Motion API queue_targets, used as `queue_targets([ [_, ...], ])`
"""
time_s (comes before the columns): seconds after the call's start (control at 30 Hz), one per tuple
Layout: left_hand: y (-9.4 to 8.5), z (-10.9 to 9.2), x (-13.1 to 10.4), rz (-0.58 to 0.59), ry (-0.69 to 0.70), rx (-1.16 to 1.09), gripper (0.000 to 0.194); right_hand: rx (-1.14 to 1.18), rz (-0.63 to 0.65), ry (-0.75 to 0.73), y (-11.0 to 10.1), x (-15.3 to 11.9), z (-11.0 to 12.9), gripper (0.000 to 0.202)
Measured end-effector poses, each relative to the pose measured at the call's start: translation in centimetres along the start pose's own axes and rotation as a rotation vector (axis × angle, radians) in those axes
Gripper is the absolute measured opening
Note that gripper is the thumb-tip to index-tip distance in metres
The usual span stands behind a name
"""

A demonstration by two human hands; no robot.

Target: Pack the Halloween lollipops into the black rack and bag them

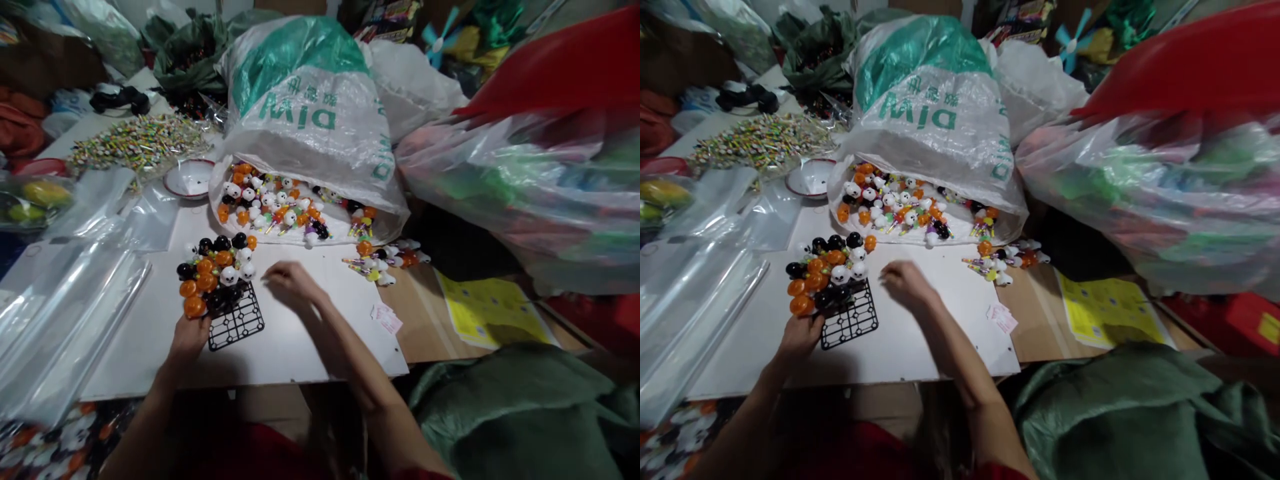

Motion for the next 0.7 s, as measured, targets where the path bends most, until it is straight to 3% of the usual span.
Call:
queue_targets([
  [0.07, -0.3, -0.2, -0.1, -0.003, -0.013, 0.047, 0.021, -0.231, -0.261, 0.091, -5.5, 3.6, -1.9, 0.027],
  [0.13, -0.8, -0.6, -0.1, 0.028, -0.007, 0.079, 0.021, -0.393, -0.337, 0.122, -9.2, 8.0, -2.8, 0.032],
  [0.2, -1.4, -0.8, -0.2, 0.07, -0.026, 0.115, 0.02, -0.5, -0.256, 0.171, -10.4, 11.6, -3.0, 0.037],
  [0.27, -2.1, -0.6, -0.4, 0.095, -0.083, 0.152, 0.02, -0.579, -0.137, 0.222, -9.4, 13.0, -2.9, 0.04],
  [0.33, -2.5, 0.0, -0.7, 0.088, -0.151, 0.174, 0.02, -0.658, -0.095, 0.209, -7.5, 11.8, -2.9, 0.041],
  [0.43, -2.7, 0.8, -0.9, 0.091, -0.204, 0.175, 0.021, -0.757, -0.118, 0.096, -5.9, 6.5, -4.0, 0.034],
  [0.5, -2.5, 1.0, -0.8, 0.076, -0.219, 0.183, 0.022, -0.784, -0.096, 0.102, -6.4, 2.8, -5.0, 0.027],
  [0.57, -2.3, 0.9, -0.7, 0.032, -0.213, 0.203, 0.022, -0.781, -0.033, 0.189, -7.9, 0.8, -5.7, 0.022],
  [0.63, -1.9, 0.6, -0.7, 0.001, -0.198, 0.231, 0.023, -0.767, -0.008, 0.232, -9.2, 1.6, -5.5, 0.022],
  [0.7, -1.6, 0.4, -0.8, -0.01, -0.21, 0.259, 0.031, -0.742, -0.074, 0.189, -9.9, 5.1, -4.3, 0.028],
])
Point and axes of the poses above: each hand's wrist, its own x-axis towards the middle knuckle, its own y-axis out of the palm, z = x × y, the point moved 2 cm from there along x, towards the middle knuckle, and after that the axes turned 1 degree about y, right-handed, at the moved point
